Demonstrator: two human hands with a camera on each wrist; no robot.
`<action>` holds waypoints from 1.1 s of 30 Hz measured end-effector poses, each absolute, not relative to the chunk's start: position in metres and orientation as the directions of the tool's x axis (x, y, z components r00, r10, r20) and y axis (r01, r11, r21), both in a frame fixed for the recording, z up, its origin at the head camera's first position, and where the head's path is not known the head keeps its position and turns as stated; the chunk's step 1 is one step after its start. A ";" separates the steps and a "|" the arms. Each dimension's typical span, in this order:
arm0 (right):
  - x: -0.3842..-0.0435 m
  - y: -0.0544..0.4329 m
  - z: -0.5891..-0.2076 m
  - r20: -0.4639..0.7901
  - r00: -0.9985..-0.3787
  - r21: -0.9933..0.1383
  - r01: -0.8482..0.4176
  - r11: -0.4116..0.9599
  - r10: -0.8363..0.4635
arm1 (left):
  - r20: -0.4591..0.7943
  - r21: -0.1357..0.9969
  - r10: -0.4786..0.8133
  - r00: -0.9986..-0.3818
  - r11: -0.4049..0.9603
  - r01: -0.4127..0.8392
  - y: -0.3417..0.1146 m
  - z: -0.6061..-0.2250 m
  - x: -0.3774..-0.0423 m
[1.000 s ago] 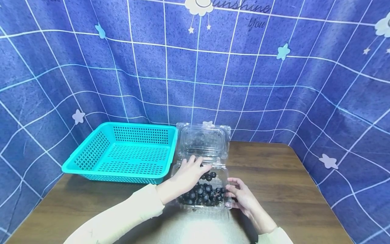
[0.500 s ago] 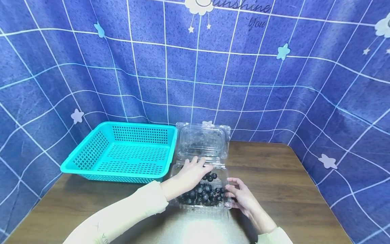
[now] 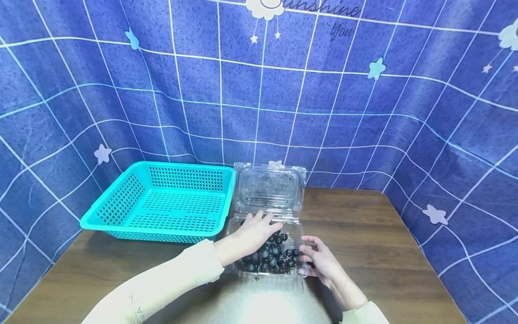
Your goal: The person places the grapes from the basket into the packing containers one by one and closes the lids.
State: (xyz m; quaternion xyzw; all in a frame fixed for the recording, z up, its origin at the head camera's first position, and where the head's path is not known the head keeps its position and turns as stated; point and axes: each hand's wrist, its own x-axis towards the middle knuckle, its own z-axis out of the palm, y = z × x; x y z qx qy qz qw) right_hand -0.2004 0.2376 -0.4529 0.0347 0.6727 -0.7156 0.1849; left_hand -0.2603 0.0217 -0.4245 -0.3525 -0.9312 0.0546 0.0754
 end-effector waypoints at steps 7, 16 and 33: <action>-0.200 0.238 -0.453 -0.297 -0.929 -0.951 0.309 -0.024 -0.220 | 0.107 -0.176 0.682 -0.724 0.729 0.661 0.021 -0.428 -0.263; -0.200 0.238 -0.453 -0.296 -0.930 -0.950 0.310 -0.031 -0.216 | 0.070 -0.176 0.686 -0.724 0.723 0.668 0.023 -0.431 -0.266; -0.201 0.238 -0.454 -0.296 -0.929 -0.950 0.311 -0.035 -0.221 | 0.027 -0.146 0.698 -0.716 0.711 0.688 0.019 -0.422 -0.262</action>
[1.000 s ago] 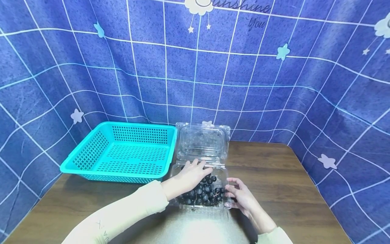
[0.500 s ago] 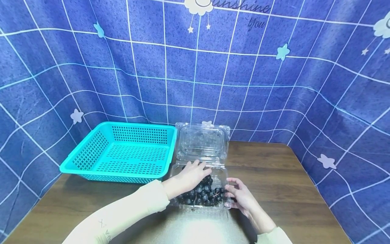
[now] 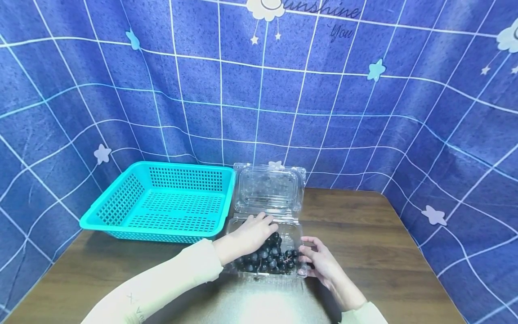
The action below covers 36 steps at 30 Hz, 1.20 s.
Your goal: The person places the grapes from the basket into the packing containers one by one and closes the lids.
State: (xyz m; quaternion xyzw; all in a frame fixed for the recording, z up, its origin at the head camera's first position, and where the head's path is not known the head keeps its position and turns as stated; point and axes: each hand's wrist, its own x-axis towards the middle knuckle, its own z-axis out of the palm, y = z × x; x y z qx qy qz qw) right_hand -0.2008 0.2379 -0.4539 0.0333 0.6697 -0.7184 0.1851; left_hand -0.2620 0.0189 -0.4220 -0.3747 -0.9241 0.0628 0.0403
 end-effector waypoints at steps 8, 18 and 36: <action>-0.201 0.238 -0.453 -0.297 -0.931 -0.949 0.312 -0.041 -0.212 | 0.083 -0.187 0.716 -0.693 0.694 0.695 0.013 -0.416 -0.258; -0.201 0.238 -0.455 -0.297 -0.933 -0.950 0.311 -0.039 -0.204 | 0.105 -0.181 0.731 -0.674 0.680 0.710 0.002 -0.406 -0.252; -0.200 0.239 -0.455 -0.294 -0.930 -0.950 0.310 -0.041 -0.220 | 0.192 -0.192 0.734 -0.651 0.679 0.709 -0.012 -0.384 -0.230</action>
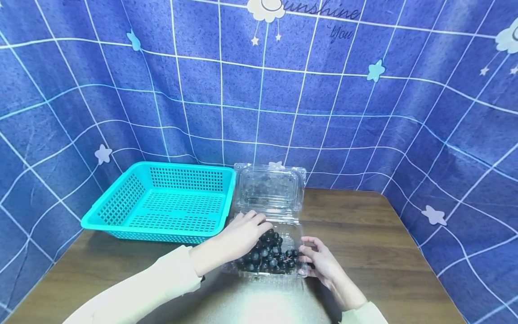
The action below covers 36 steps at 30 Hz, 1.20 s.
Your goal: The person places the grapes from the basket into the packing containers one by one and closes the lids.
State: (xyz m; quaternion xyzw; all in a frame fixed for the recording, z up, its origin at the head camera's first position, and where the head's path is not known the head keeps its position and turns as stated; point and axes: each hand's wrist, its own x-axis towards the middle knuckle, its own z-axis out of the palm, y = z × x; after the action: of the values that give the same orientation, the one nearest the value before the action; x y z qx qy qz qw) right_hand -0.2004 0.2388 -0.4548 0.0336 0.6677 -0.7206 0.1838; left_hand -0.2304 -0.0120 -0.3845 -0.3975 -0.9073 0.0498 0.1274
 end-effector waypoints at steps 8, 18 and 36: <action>-0.200 0.237 -0.453 -0.294 -0.930 -0.951 0.308 -0.030 -0.220 | 0.258 -0.174 0.712 -0.653 0.700 0.693 -0.017 -0.381 -0.221; -0.200 0.237 -0.453 -0.292 -0.932 -0.952 0.305 -0.029 -0.216 | 0.449 -0.108 0.660 -0.602 0.709 0.697 -0.027 -0.382 -0.214; -0.197 0.235 -0.456 -0.287 -0.940 -0.956 0.293 -0.011 -0.185 | 0.502 0.234 0.489 -0.713 0.717 0.656 -0.050 -0.390 -0.200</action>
State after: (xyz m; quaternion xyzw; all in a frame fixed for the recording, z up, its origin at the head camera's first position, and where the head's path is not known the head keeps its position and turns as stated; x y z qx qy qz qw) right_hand -0.1969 0.2355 -0.4560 0.0398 0.6828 -0.7098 0.1684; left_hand -0.1996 -0.0503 -0.3897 -0.3169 -0.9032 -0.2022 0.2071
